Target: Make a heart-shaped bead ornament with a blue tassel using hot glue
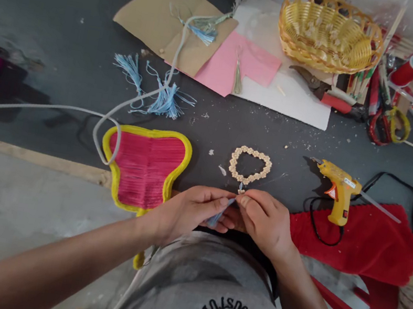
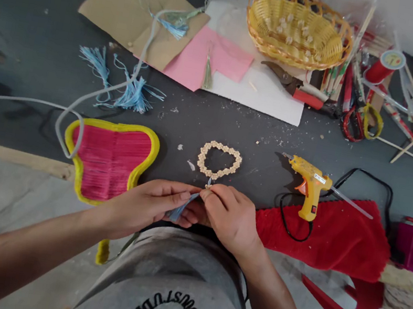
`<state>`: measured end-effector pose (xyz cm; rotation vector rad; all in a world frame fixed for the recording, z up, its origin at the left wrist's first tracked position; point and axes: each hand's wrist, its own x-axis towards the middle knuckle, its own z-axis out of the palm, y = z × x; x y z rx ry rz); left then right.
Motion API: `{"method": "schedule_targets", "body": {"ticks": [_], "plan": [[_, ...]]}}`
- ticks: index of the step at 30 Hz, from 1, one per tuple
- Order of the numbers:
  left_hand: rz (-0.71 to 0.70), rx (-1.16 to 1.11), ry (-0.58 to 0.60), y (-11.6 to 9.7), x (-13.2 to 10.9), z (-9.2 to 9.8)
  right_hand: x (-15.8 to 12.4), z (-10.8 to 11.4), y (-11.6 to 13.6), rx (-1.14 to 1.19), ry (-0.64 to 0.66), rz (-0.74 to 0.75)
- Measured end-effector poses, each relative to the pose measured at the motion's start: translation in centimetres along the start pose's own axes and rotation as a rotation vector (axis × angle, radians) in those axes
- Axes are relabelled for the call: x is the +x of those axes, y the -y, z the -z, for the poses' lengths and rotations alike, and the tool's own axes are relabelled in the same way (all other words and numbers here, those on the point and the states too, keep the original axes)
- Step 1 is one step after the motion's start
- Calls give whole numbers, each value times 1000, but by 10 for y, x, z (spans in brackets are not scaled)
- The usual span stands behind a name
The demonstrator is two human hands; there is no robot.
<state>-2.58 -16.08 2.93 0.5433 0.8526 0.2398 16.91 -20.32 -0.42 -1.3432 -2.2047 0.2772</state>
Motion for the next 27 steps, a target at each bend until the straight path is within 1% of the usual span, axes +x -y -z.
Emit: {"method": "schedule_targets", "body": {"ticks": [3, 7, 12, 14, 16, 18, 21, 24, 27], "plan": [[-6, 112, -53, -3, -5, 1, 0, 1, -1, 21, -5, -27], [-12, 300, -59, -10, -13, -2, -1, 8, 3, 93, -5, -62], [-32, 472, -43, -12, -21, -7, 0, 13, 10, 66, 43, 20], [-51, 581, -46, -11, -25, -8, 0, 10, 10, 63, 37, 39], [-77, 643, -69, -10, -30, -9, -1, 7, 9, 94, 10, 32], [-109, 645, -102, -10, -34, -10, -3, 5, 7, 169, -26, -29], [-170, 666, -165, -9, -33, -9, -4, 8, 7, 299, -59, -199], [-269, 846, -245, -8, -27, -3, -2, 14, 7, 330, -79, -378], [-404, 1029, -286, -7, -18, 4, -1, 17, 6, 340, -69, -522]]}}
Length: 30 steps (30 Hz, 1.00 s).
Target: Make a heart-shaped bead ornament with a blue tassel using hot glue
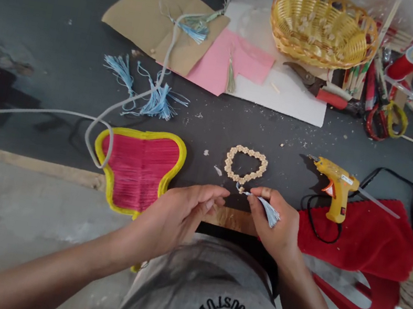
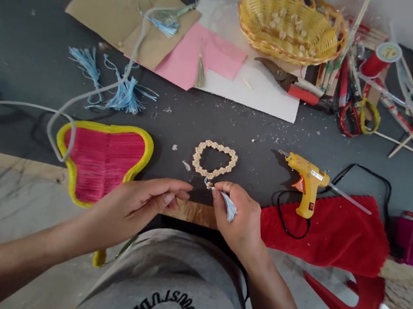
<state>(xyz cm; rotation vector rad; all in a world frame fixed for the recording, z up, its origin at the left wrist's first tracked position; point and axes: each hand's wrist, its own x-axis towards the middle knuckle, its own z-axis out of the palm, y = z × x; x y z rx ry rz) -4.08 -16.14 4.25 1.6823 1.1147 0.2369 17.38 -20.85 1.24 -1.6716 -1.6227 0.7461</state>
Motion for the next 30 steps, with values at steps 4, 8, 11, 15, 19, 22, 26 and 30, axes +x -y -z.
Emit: {"method": "schedule_targets", "body": {"ticks": [4, 8, 11, 15, 19, 22, 26, 30], "plan": [[-72, 112, -76, 7, 10, 0, 2, 1, 0, 50, 19, -124], [-86, 173, -152, 8, 15, 1, 4, 0, 0, 129, 25, -179], [-122, 238, -194, 9, 14, 3, 4, -2, -2, 135, 37, -188], [-136, 339, -227, 14, 8, 8, 2, -4, -7, 101, 53, -165], [-117, 403, -242, 18, 1, 12, 1, -2, -6, 52, 43, -113], [-159, 434, -304, 16, 1, 9, 1, 2, -4, 51, 49, -106], [-365, 542, -354, 10, 13, -3, 3, 5, -4, 70, 85, -127], [-440, 671, -321, 3, 30, -16, 6, 7, -4, 49, 62, -86]]}}
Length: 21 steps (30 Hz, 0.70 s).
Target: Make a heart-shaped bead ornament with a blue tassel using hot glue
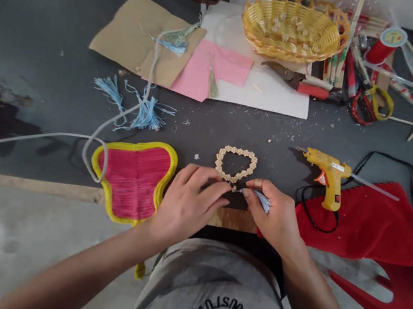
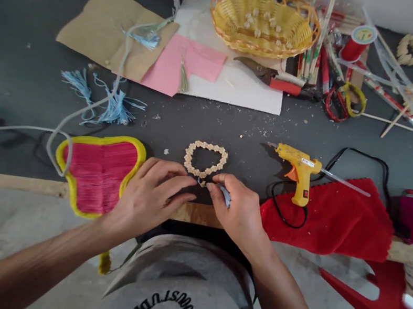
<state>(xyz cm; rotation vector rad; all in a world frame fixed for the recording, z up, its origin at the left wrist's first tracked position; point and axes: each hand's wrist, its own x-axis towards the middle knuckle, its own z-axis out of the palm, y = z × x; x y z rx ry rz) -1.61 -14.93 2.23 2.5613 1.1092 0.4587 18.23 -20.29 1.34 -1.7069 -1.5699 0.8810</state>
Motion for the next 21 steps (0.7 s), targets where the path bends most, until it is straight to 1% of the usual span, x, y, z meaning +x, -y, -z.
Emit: {"method": "schedule_targets", "body": {"ticks": [4, 8, 11, 14, 17, 21], "plan": [[-20, 49, 10, -1, 10, -8, 0, 5, 0, -52, -17, 40], [-32, 32, 3, 2, 12, -12, -2, 10, -3, -143, -89, 109], [-35, 0, -8, 5, 12, -10, -2, 15, -8, -255, -164, 135], [-28, -66, -13, 7, 11, -4, -2, 20, -13, -367, -216, 121], [29, -140, -8, 7, 9, 5, -2, 26, -16, -442, -241, 115], [188, -205, -27, 7, -1, 14, -7, 42, -15, -512, -307, 111]]}}
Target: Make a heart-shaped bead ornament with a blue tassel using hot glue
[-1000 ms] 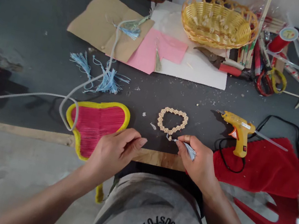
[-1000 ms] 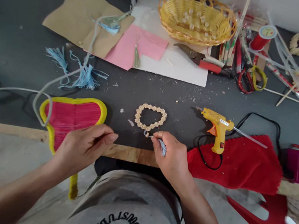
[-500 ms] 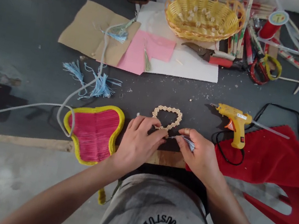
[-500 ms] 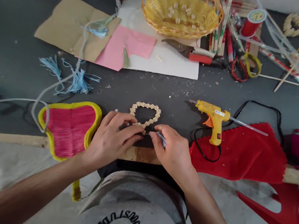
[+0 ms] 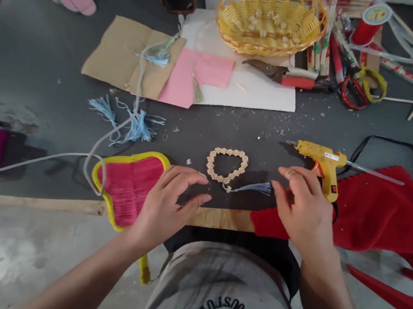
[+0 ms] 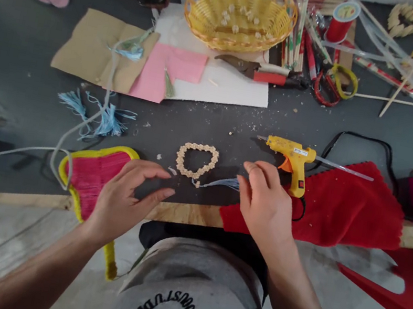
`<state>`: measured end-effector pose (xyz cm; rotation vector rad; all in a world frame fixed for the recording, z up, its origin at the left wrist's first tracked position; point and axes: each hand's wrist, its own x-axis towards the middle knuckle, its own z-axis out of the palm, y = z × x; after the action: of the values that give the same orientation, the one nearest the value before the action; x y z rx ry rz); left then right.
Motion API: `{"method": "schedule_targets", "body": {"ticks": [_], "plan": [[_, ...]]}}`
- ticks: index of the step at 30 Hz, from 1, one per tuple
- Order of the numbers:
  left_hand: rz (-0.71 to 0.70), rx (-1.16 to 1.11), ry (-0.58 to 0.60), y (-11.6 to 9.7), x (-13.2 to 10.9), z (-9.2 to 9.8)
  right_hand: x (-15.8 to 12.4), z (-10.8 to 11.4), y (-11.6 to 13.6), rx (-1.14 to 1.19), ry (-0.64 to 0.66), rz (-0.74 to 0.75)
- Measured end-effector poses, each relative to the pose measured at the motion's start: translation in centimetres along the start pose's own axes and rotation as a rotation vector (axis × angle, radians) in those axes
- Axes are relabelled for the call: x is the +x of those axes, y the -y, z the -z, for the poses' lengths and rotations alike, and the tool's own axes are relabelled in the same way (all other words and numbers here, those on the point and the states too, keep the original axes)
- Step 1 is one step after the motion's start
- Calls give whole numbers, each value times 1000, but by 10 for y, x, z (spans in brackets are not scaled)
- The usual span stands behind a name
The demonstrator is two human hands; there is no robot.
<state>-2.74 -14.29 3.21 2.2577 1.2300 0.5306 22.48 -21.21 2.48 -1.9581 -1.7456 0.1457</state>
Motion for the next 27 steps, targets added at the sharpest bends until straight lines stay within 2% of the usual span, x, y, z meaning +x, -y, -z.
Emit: {"method": "schedule_targets", "body": {"ticks": [3, 6, 9, 11, 13, 15, 18, 20, 22, 27], "plan": [[102, -88, 9, 2, -4, 9, 0, 13, -9, -18, -61, -44], [35, -92, -15, 2, 10, 27, 0, 24, -20, -11, -113, -66], [-120, 26, -110, 0, 47, 45, -1, 33, -28, -4, -191, -57], [-169, 39, -108, -2, 81, 46, -3, 35, -32, 3, -247, -52], [-185, 10, -65, -4, 116, 34, -5, 35, -36, 16, -276, -48], [-197, 27, 5, -7, 146, 14, -5, 33, -41, 22, -274, -34], [-151, 85, 111, -11, 174, -19, -2, 32, -52, -11, -273, -15], [-121, 112, 158, -15, 183, -32, -1, 32, -61, -31, -278, -14], [-101, 124, 174, -19, 188, -38, -1, 32, -68, -18, -278, -23], [-75, 128, 167, -26, 194, -33, -7, 29, -73, 92, -264, -56]]}}
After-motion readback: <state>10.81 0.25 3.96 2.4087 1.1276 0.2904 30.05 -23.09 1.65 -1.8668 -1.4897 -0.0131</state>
